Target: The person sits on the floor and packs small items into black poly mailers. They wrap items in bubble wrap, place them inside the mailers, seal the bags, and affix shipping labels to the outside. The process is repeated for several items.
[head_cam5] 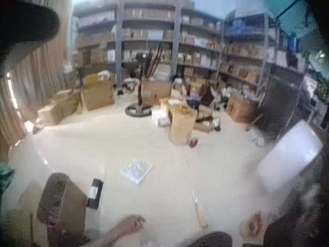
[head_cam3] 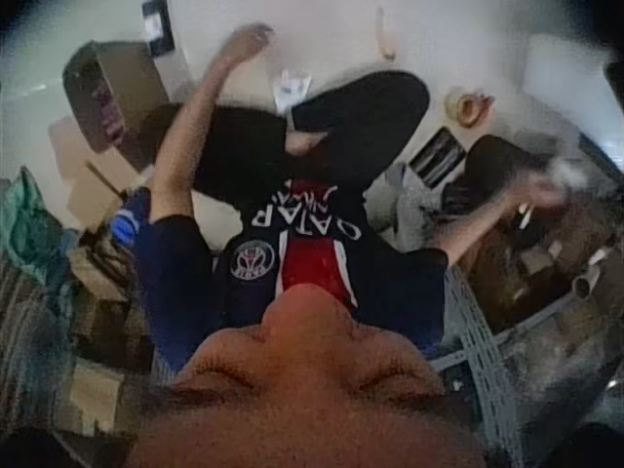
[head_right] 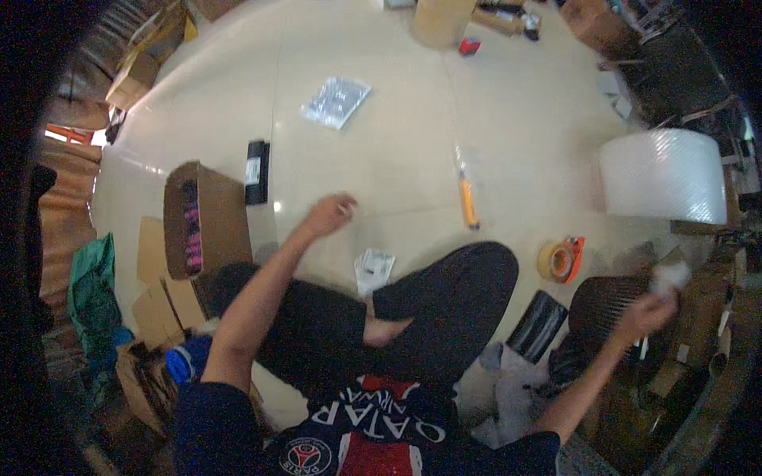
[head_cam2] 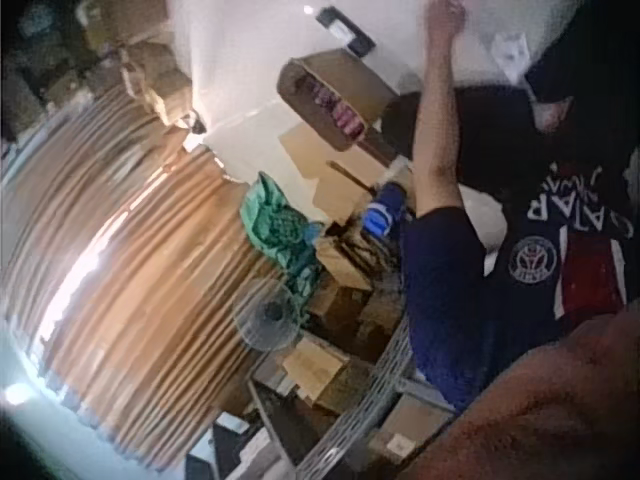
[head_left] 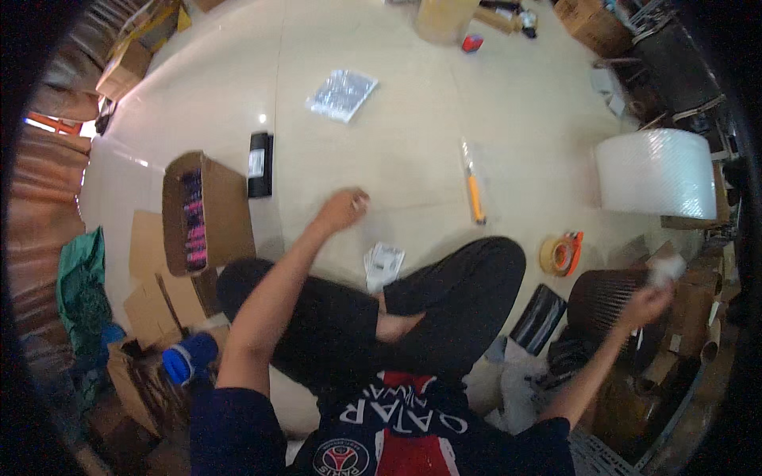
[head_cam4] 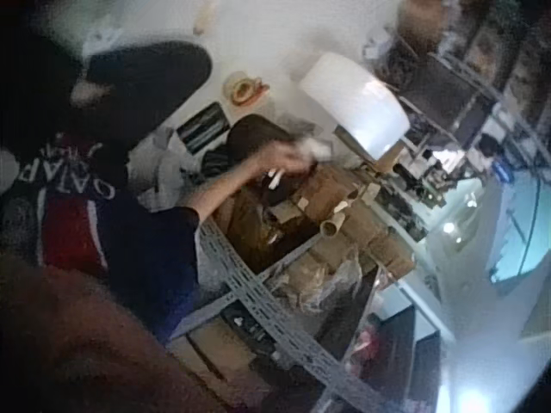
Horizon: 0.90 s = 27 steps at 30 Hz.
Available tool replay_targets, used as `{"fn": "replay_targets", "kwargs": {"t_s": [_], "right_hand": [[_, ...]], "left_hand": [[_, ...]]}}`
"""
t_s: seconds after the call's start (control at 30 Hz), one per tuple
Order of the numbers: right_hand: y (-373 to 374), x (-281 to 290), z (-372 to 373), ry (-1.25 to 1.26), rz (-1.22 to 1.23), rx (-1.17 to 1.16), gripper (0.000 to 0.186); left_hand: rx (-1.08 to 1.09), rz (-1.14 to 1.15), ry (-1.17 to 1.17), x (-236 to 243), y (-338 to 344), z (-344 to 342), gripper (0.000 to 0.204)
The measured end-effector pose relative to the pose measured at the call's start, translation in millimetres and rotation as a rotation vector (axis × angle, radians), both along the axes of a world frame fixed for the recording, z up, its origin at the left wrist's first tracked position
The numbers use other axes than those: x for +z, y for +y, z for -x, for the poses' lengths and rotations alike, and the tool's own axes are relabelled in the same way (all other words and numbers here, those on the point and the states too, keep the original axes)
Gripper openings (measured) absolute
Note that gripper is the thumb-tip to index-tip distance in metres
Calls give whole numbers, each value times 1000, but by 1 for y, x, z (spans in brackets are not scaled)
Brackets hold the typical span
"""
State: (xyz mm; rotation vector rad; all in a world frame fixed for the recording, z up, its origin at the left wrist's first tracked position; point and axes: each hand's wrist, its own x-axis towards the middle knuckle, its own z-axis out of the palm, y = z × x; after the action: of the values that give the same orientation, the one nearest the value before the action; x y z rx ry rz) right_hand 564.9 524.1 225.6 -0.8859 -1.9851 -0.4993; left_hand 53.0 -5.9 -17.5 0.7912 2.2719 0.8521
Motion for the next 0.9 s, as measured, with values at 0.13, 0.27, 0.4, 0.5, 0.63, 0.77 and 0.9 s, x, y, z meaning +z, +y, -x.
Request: {"fn": "replay_targets", "kwargs": {"t_s": [0.13, 0.27, 0.4, 0.5, 0.63, 0.77, 0.9], "right_hand": [[86, 22, -177, -317, 749, -847, 56], [76, -2, -181, -309, 405, -637, 44], [35, -25, -53, -136, 257, -82, 29], [5, -67, 66, -125, 597, 189, 29], [-49, -158, 211, -353, 1010, 521, 27], [-97, -253, 309, -584, 1223, 344, 61], [-106, -291, 346, -797, 1117, 92, 74]], "left_hand": [[104, 86, 38, -5, -27, 12, 32], [-185, -19, -82, -11, -18, -23, 37], [-384, 10, 190, -16, -2, -71, 39], [-385, 151, 290, -16, 2, -87, 29], [-344, 241, 210, -14, -3, -85, 22], [-294, 180, 138, -22, -13, -78, 19], [-266, 146, 68, -34, -15, -73, 17]]}}
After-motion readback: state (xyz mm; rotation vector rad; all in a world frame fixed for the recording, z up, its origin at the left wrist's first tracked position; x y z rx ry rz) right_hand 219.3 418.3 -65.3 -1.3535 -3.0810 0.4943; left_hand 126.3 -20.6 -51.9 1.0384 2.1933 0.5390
